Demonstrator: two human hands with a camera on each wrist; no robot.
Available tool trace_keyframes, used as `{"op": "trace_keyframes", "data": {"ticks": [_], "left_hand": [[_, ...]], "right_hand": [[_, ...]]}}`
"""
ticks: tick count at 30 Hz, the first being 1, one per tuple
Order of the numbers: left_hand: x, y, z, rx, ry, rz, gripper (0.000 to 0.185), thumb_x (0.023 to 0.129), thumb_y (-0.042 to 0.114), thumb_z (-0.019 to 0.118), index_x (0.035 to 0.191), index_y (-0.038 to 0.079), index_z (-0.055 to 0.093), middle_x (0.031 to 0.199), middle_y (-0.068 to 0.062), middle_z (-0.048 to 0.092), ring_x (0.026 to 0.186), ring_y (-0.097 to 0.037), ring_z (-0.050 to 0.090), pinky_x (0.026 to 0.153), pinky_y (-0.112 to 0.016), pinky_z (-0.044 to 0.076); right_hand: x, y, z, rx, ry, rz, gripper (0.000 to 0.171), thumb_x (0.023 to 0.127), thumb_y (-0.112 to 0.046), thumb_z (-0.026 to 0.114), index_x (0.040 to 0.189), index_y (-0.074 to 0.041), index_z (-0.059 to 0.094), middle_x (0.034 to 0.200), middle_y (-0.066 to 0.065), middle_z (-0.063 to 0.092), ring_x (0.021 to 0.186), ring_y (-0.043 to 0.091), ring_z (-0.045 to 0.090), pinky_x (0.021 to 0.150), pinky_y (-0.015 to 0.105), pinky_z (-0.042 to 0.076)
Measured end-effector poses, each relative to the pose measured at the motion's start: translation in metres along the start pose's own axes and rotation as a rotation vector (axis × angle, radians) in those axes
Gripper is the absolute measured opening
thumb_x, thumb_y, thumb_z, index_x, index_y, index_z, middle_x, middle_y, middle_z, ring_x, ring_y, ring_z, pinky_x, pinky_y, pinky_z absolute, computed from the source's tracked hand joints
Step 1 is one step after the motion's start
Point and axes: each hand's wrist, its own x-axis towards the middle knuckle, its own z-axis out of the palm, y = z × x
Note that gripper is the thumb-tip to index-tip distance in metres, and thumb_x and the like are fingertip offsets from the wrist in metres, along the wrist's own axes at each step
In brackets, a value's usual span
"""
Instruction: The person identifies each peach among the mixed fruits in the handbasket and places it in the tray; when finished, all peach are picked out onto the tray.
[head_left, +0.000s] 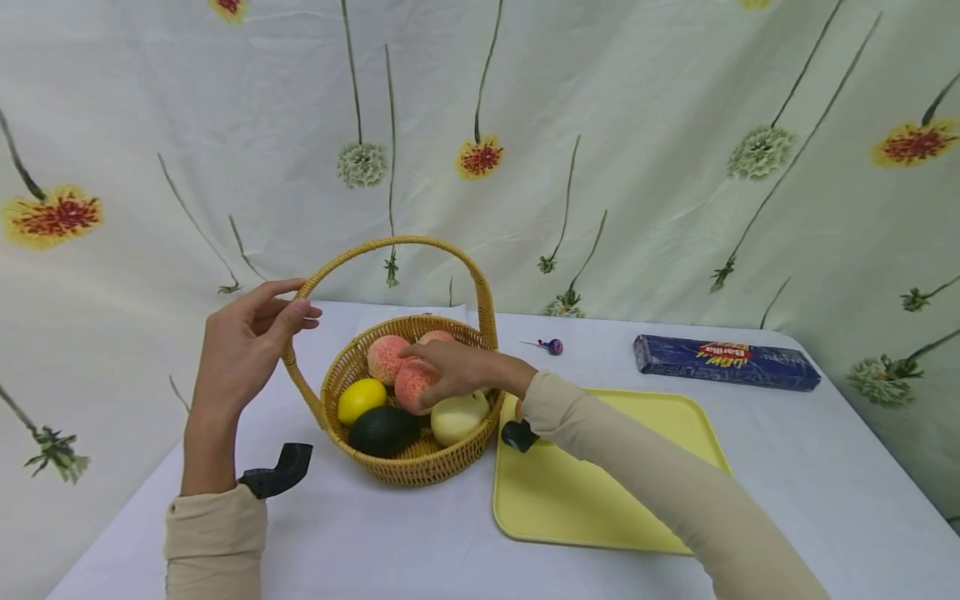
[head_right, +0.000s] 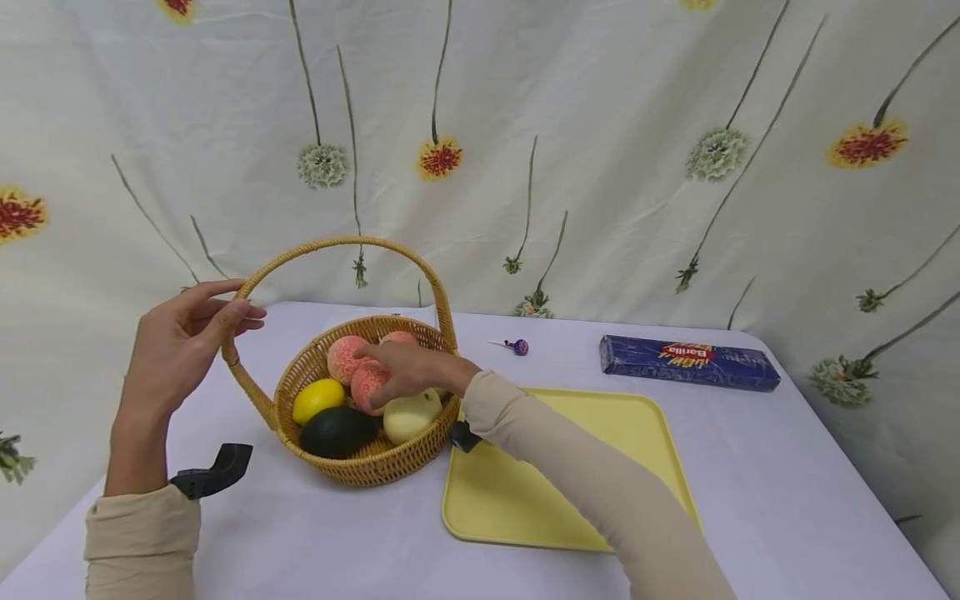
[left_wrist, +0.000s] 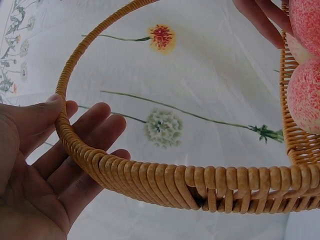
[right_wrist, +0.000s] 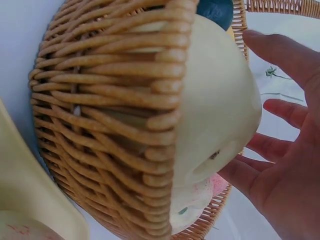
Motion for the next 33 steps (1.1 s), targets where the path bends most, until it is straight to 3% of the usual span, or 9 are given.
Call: {"op": "trace_keyframes", "data": {"ticks": [11,16,25,33], "left_hand": [[-0.002,-0.003,-0.002,-0.003,0.007,-0.008,0.039,0.097,0.029,0.056,0.134,0.016,0.057,0.103,-0.014,0.070,0.081,0.009,0.061,0.071,-0.008,0.048],[-0.002,-0.003,-0.002,-0.001,0.008,-0.005,0.038,0.097,0.029,0.056,0.133,0.016,0.057,0.103,-0.015,0.070,0.083,0.003,0.064,0.071,-0.008,0.048],[-0.002,-0.001,-0.001,-0.009,0.000,-0.004,0.039,0.097,0.030,0.056,0.133,0.016,0.057,0.103,-0.014,0.070,0.083,0.005,0.063,0.071,-0.008,0.049],[0.000,0.000,-0.001,0.000,-0.001,0.007,0.039,0.097,0.031,0.056,0.134,0.017,0.057,0.103,-0.014,0.070,0.084,0.001,0.064,0.071,-0.008,0.048]], "right_hand": [[0.009,-0.002,-0.002,-0.058,-0.075,0.057,0.076,0.089,-0.023,0.067,0.152,-0.013,0.026,0.155,0.008,0.031,0.142,0.020,0.028,0.116,0.037,0.025],[0.013,-0.002,-0.003,-0.077,-0.086,0.078,0.074,0.089,-0.021,0.067,0.151,-0.014,0.027,0.154,0.008,0.031,0.142,0.019,0.028,0.115,0.036,0.026],[0.021,0.002,0.002,-0.274,-0.030,0.089,0.066,0.087,-0.031,0.070,0.143,-0.011,0.041,0.132,0.009,0.047,0.113,0.016,0.048,0.096,0.027,0.042],[0.019,0.002,0.001,-0.278,-0.027,0.074,0.065,0.088,-0.028,0.070,0.142,-0.008,0.041,0.129,0.010,0.052,0.113,0.017,0.049,0.097,0.027,0.042]]}}
